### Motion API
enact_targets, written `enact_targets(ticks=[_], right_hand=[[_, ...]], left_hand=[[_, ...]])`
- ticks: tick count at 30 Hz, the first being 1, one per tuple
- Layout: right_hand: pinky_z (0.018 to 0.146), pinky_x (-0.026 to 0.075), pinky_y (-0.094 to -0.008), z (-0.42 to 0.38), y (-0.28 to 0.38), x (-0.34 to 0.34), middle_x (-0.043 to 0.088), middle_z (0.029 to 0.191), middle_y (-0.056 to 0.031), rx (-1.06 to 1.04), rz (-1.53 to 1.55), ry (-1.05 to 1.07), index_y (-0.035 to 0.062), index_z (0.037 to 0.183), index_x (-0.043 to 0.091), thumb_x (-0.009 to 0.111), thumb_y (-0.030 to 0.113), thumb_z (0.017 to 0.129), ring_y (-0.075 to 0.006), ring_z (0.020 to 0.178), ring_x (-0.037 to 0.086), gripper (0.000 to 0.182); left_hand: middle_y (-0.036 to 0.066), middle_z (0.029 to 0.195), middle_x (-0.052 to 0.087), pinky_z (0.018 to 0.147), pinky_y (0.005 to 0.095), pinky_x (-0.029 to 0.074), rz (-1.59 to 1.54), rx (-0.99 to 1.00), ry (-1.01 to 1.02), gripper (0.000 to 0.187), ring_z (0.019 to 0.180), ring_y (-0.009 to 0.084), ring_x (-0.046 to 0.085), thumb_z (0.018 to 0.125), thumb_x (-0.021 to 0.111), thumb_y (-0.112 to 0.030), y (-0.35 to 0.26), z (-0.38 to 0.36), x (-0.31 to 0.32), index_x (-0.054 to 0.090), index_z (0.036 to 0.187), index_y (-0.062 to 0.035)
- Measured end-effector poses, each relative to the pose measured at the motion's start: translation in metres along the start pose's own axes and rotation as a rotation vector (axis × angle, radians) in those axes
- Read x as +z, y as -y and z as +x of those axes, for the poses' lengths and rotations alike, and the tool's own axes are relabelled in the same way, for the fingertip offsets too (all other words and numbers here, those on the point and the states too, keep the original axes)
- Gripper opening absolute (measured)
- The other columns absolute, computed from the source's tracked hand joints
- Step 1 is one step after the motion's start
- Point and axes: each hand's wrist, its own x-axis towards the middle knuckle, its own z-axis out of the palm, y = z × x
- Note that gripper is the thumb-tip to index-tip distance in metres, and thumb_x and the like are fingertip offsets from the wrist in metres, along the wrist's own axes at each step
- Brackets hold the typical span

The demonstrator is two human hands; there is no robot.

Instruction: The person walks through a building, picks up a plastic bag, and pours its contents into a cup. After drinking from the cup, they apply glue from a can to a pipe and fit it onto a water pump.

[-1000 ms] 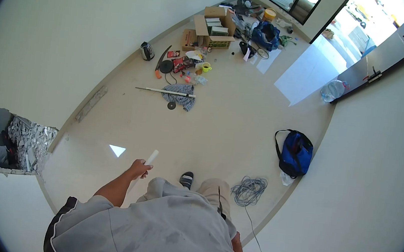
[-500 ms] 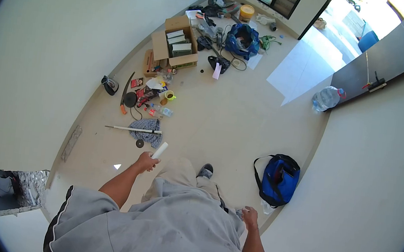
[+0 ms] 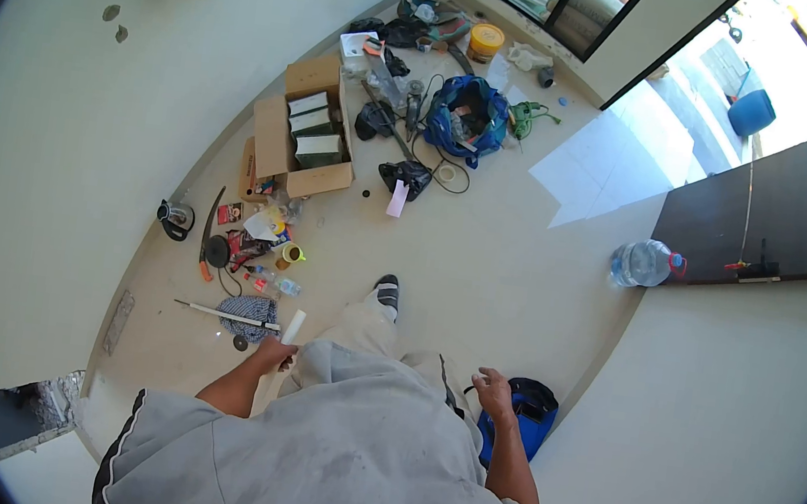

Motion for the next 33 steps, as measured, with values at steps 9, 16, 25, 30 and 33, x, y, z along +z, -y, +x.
enact_targets(ticks=[9, 16, 25, 30, 33], right_hand=[[0.086, 0.053, -0.0461, 0.161, 0.116, -0.094, 0.073, 0.097, -0.0236, -0.150, -0.119, 0.332, 0.0066, 0.099, 0.076, 0.078, 0.030, 0.086, -0.0405, 0.092, 0.069, 0.027], [0.081, 0.054, -0.0430, 0.327, 0.150, -0.194, 0.073, 0.091, -0.0229, -0.194, -0.183, 0.371, -0.0001, 0.093, 0.074, 0.075, 0.026, 0.087, -0.0366, 0.088, 0.070, 0.027], [0.077, 0.054, -0.0415, 0.421, 0.197, -0.273, 0.073, 0.089, -0.0201, -0.295, -0.227, 0.668, -0.0010, 0.091, 0.073, 0.076, 0.026, 0.087, -0.0333, 0.083, 0.070, 0.028], [0.079, 0.054, -0.0423, 0.515, 0.239, -0.283, 0.073, 0.091, -0.0213, -0.281, -0.114, 0.546, -0.0005, 0.096, 0.073, 0.074, 0.027, 0.088, -0.0347, 0.087, 0.070, 0.029], [0.080, 0.054, -0.0421, 0.593, 0.260, -0.263, 0.073, 0.093, -0.0219, -0.326, -0.126, 0.476, -0.0006, 0.100, 0.073, 0.072, 0.027, 0.090, -0.0357, 0.088, 0.070, 0.029]], left_hand=[[0.007, 0.083, 0.071, 0.055, 0.0277, 0.049, 0.493, 0.337, 0.309, 0.046, 0.067, 0.0150, 0.065, 0.077, 0.087, -0.033, -0.347, 0.000, 0.102, 0.072, 0.107, -0.0021], [0.022, 0.087, 0.073, 0.076, 0.0403, 0.054, 0.795, 0.471, 0.202, 0.047, 0.079, 0.0355, 0.071, 0.066, 0.085, -0.032, -0.391, 0.040, 0.185, 0.076, 0.095, 0.0033], [0.015, 0.076, 0.071, 0.069, 0.0354, 0.052, 0.639, 0.380, 0.423, 0.042, 0.070, 0.0188, 0.066, 0.072, 0.079, -0.032, -0.486, 0.034, 0.207, 0.075, 0.097, 0.0016], [0.015, 0.081, 0.072, 0.072, 0.0351, 0.053, 0.669, 0.304, 0.494, 0.048, 0.073, 0.0192, 0.066, 0.075, 0.080, -0.038, -0.569, 0.082, 0.220, 0.075, 0.100, 0.0016], [0.014, 0.079, 0.071, 0.072, 0.0373, 0.053, 0.634, 0.255, 0.397, 0.050, 0.073, 0.0209, 0.068, 0.076, 0.082, -0.043, -0.600, 0.124, 0.224, 0.073, 0.098, 0.0008]])
